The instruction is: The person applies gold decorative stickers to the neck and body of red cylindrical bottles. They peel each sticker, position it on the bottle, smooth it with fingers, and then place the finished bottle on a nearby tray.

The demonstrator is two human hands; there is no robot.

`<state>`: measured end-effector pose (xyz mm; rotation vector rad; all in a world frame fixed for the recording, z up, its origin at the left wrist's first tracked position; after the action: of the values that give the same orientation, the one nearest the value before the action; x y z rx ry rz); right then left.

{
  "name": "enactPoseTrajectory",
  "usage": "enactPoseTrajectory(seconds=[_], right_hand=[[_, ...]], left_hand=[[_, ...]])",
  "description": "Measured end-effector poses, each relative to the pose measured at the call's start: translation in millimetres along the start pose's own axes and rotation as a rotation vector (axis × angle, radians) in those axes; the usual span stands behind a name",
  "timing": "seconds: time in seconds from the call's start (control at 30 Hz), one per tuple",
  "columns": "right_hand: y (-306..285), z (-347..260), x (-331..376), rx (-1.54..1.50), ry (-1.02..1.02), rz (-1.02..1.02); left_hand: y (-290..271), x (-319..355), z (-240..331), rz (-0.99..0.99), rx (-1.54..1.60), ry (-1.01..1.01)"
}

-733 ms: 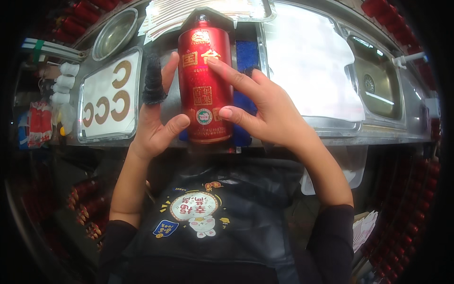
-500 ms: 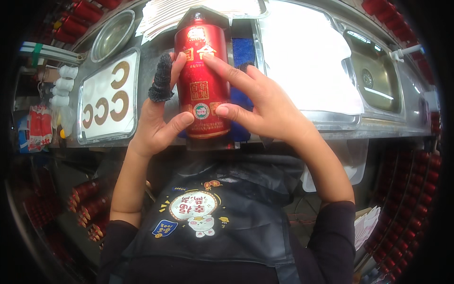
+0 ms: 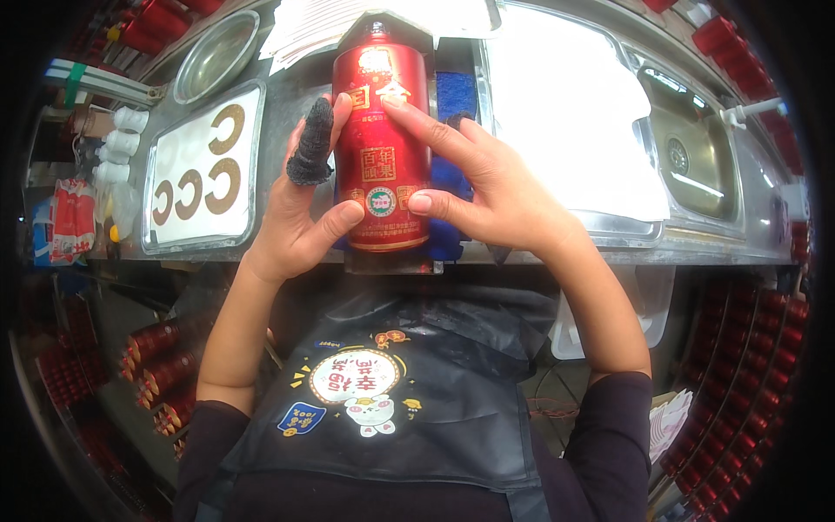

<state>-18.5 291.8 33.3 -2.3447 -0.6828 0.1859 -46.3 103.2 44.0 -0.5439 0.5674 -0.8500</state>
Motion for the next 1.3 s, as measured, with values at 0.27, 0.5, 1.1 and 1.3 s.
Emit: enactPoseTrajectory(seconds=[0.27,0.5,1.1,1.3], right_hand=[[-3,-3,-2,-0.103,-0.035,-0.006],[-4,-4,-3,-0.144,0.001,-0.031],[-19,-9,-19,-0.006,0.115,0.009],[-16,-9,-23,-0.032,0.138,-0.03]], left_hand=[[-2,-2,-1,0.01,0.001,-0.006],[-4,-1,0,0.005,0.016,-0.025],[-7,-8,11,0.039,-0.053,-0.028],[-5,-5,8,0.047,-0.049,-0.033]])
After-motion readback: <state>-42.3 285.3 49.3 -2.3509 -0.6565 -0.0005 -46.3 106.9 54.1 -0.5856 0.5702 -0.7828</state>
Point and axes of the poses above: each hand's wrist, its own x-axis away from the middle knuckle, its own y-axis out of the palm, z = x × y, the point moved 8 cm from there along -x, towards the middle knuckle, and after that the axes turned 14 degrees about -z, right-handed, at the moved point
